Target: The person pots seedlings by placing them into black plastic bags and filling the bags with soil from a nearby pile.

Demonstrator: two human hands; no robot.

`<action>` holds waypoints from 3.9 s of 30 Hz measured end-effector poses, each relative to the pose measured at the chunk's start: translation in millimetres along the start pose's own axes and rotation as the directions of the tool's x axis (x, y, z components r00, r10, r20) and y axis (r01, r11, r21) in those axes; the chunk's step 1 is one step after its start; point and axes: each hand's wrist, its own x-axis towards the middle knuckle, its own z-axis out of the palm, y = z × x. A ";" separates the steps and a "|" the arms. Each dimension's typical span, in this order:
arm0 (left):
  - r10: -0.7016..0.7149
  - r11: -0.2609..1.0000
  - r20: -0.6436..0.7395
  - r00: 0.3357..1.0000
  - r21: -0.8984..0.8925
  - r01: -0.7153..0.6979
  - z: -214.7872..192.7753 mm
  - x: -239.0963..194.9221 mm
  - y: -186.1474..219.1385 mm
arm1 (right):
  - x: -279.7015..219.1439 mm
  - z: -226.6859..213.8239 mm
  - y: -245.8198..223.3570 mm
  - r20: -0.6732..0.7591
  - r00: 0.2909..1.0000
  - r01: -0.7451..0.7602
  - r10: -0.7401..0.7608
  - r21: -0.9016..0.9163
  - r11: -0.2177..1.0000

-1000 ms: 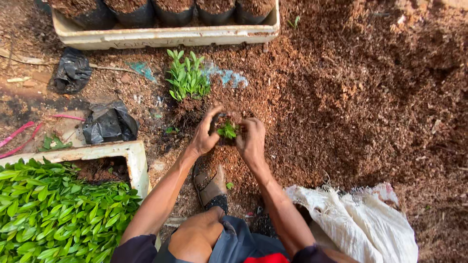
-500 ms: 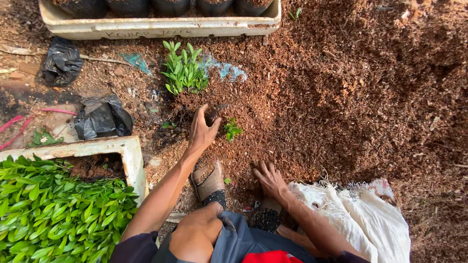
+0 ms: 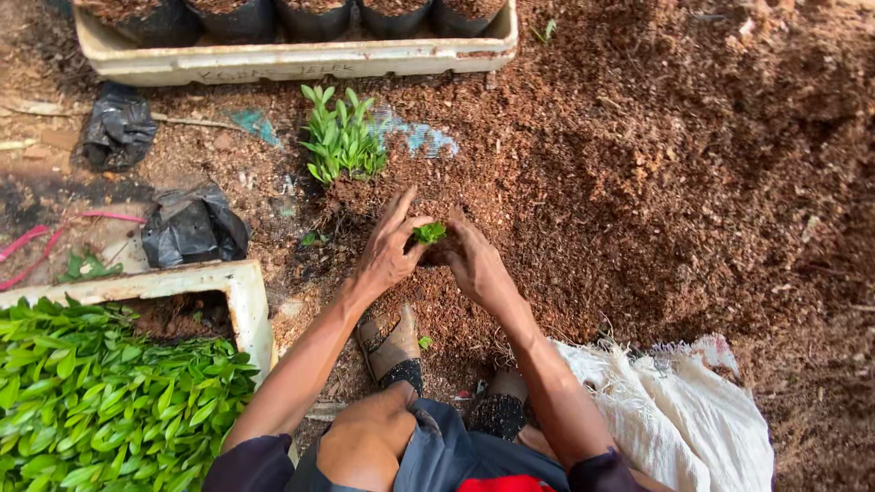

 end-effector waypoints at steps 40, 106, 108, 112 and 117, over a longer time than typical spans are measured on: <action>-0.148 0.988 0.134 0.980 -0.014 0.151 5.2 25.2 -33.3 | 5.5 61.7 -5.3 -0.196 0.925 -0.360 0.326 -0.176 0.916; -0.653 0.536 0.470 0.594 -0.267 0.801 -39.5 48.0 7.1 | 38.2 43.5 -27.1 0.052 0.658 -0.415 0.751 0.858 0.304; -0.734 0.468 0.414 0.539 -0.267 0.842 -45.8 42.4 6.3 | 40.3 43.4 -27.5 0.055 0.615 -0.449 0.787 0.844 0.292; -0.716 0.456 0.500 0.488 -0.194 0.869 -40.9 34.2 9.4 | 44.7 48.1 4.4 0.076 0.636 -0.411 0.768 0.876 0.253; -0.722 0.634 0.267 0.638 -0.113 0.765 -45.3 24.4 -7.7 | -45.5 61.2 115.0 -0.089 0.963 -0.268 0.253 -0.323 0.908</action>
